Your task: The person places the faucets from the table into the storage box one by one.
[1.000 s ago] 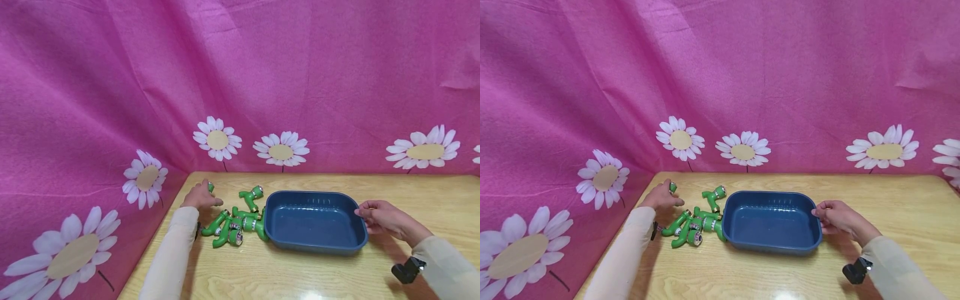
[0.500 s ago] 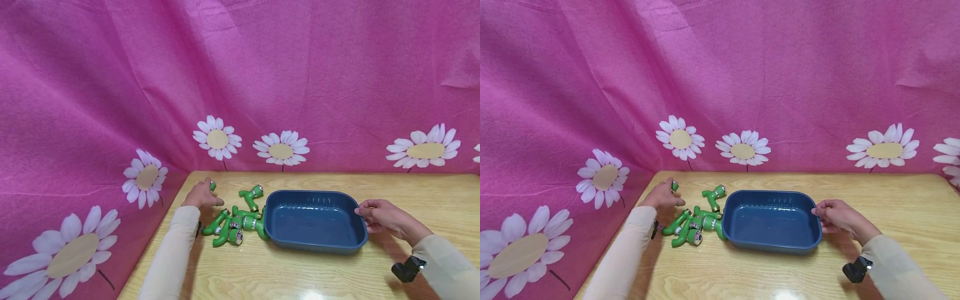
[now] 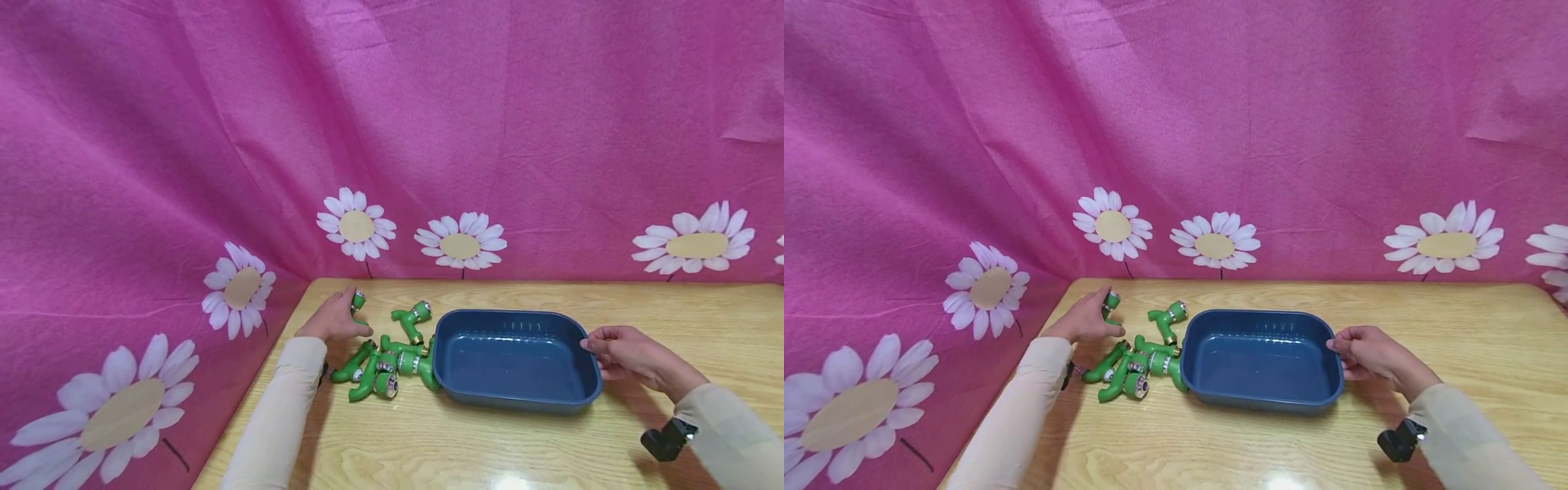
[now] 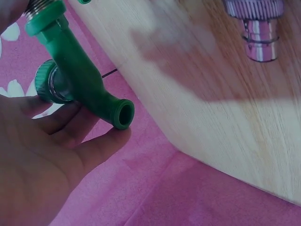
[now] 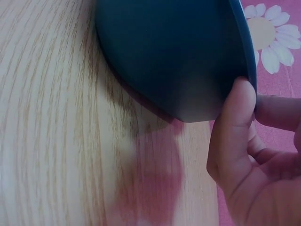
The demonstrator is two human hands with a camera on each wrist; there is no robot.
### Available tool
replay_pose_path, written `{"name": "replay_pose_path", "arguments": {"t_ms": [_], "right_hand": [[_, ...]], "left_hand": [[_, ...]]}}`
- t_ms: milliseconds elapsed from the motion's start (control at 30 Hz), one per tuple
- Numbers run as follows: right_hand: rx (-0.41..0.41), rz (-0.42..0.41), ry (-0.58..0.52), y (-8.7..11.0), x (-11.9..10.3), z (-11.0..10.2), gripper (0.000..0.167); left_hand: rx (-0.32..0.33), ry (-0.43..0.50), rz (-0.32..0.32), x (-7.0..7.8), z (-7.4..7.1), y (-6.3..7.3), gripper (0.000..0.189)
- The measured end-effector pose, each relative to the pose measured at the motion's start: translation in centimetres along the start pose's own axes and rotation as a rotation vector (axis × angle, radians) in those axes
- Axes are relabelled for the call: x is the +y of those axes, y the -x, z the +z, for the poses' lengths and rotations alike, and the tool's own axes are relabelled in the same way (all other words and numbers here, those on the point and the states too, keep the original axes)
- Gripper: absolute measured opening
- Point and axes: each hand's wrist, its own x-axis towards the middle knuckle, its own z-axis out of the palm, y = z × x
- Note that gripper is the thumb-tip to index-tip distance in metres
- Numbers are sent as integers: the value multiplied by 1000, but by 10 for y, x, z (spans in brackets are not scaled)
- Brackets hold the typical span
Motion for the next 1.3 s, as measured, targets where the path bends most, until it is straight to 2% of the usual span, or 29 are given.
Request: {"name": "replay_pose_path", "arguments": {"t_ms": [367, 800, 1100, 1300], "right_hand": [[20, 6, 23, 2, -3, 0, 17], [11, -7, 19, 1, -1, 1, 17], [12, 5, 13, 0, -3, 1, 15], [16, 0, 32, 2, -4, 2, 16]], "left_hand": [[-29, -22, 6, 6, -3, 2, 101], [-49, -45, 13, 17, -5, 5, 106], [-10, -77, 84, 28, -7, 3, 103], [3, -59, 128, 40, -10, 4, 103]]}}
